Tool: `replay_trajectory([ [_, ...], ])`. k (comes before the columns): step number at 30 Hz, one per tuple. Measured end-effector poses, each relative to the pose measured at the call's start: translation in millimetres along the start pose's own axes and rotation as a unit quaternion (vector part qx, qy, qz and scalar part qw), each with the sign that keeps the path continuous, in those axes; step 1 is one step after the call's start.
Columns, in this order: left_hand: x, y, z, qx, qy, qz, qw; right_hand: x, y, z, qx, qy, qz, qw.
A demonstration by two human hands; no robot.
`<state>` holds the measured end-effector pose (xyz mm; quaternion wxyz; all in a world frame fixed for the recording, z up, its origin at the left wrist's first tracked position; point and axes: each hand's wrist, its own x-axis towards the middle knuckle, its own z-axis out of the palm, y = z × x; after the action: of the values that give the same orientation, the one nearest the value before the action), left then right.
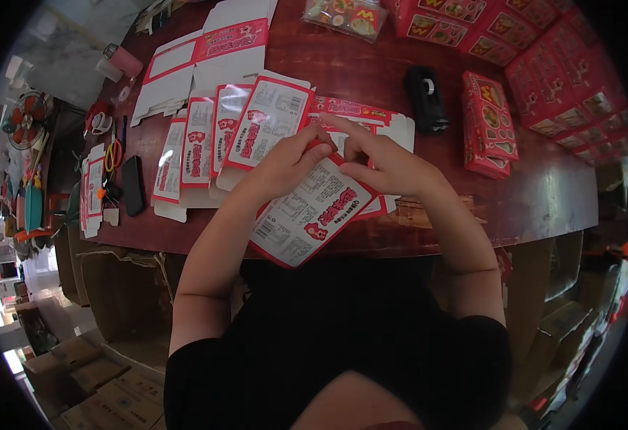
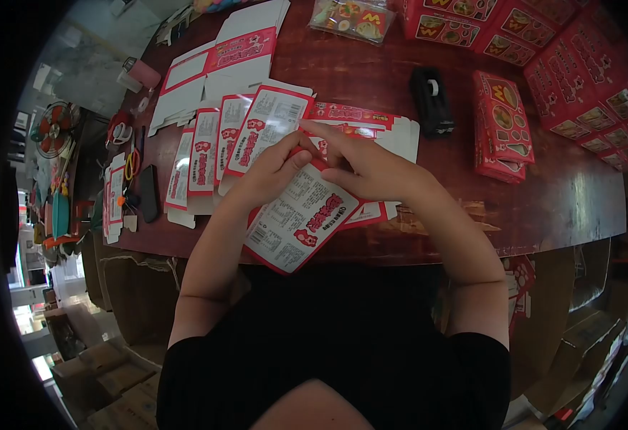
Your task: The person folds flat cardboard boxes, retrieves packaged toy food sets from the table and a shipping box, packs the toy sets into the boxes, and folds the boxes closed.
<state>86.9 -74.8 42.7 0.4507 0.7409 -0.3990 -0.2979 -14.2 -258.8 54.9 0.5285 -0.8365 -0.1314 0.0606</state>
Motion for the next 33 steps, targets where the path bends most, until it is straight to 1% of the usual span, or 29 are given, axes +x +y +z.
replay_trajectory([
  [3, -1, -2, -3, -0.01, 0.013, 0.023, 1.0, 3, 14, 6, 0.048, 0.064, 0.047, 0.996],
  [4, -1, 0, -4, -0.015, 0.023, 0.026, 0.999, 6, 22, 7, 0.148, 0.056, 0.062, 0.985],
  [6, -1, 5, -4, -0.038, 0.03, 0.02, 0.999, 9, 33, 8, 0.345, 0.04, 0.091, 0.933],
  [8, 0, 12, -2, -0.072, 0.023, 0.006, 0.997, 9, 25, 16, 0.511, 0.05, 0.141, 0.846],
  [10, 1, 17, -1, -0.062, 0.018, -0.007, 0.998, 6, 21, 18, 0.581, 0.066, 0.168, 0.794],
  [11, 1, 18, 0, -0.057, 0.014, -0.013, 0.998, 4, 20, 18, 0.575, 0.077, 0.173, 0.796],
  [12, 1, 17, 1, -0.044, 0.034, 0.011, 0.998, 2, 21, 17, 0.569, 0.089, 0.178, 0.798],
  [14, 1, 11, 0, -0.018, 0.071, 0.061, 0.995, -9, 46, 3, 0.459, 0.162, 0.141, 0.862],
  [15, 0, 6, -5, -0.005, 0.103, 0.062, 0.993, -18, 62, -8, 0.4, 0.197, 0.122, 0.887],
  [16, -3, 1, -9, -0.039, 0.151, 0.051, 0.986, -26, 73, -21, 0.272, 0.307, 0.105, 0.906],
  [17, -7, -4, -14, -0.074, 0.198, 0.04, 0.977, -34, 84, -36, 0.135, 0.407, 0.084, 0.899],
  [18, -11, -14, -21, -0.103, 0.232, 0.011, 0.967, -47, 100, -54, 0.006, 0.467, 0.094, 0.879],
  [19, -14, -17, -24, -0.187, 0.252, 0.009, 0.949, -59, 115, -69, -0.122, 0.517, 0.103, 0.841],
  [21, -18, -18, -25, -0.35, 0.289, 0.005, 0.891, -79, 133, -93, -0.096, 0.458, 0.211, 0.858],
  [22, -19, -16, -23, -0.392, 0.319, -0.011, 0.863, -85, 140, -98, -0.082, 0.425, 0.265, 0.862],
  [23, -18, -21, -23, -0.422, 0.319, -0.003, 0.849, -86, 148, -99, -0.013, 0.426, 0.238, 0.873],
  [25, -16, -37, -22, -0.48, 0.318, 0.012, 0.817, -84, 153, -101, 0.037, 0.402, 0.238, 0.883],
  [26, -16, -43, -20, -0.491, 0.318, 0.019, 0.811, -83, 155, -102, 0.061, 0.389, 0.238, 0.888],
  [29, -16, -47, -18, -0.512, 0.319, 0.033, 0.797, -81, 141, -103, 0.164, 0.376, 0.311, 0.857],
  [32, -17, -47, -16, -0.518, 0.319, 0.035, 0.793, -81, 164, -96, 0.223, 0.425, 0.235, 0.845],
  [33, -18, -49, -16, -0.518, 0.318, 0.036, 0.793, -79, 174, -90, 0.196, 0.46, 0.196, 0.844],
])
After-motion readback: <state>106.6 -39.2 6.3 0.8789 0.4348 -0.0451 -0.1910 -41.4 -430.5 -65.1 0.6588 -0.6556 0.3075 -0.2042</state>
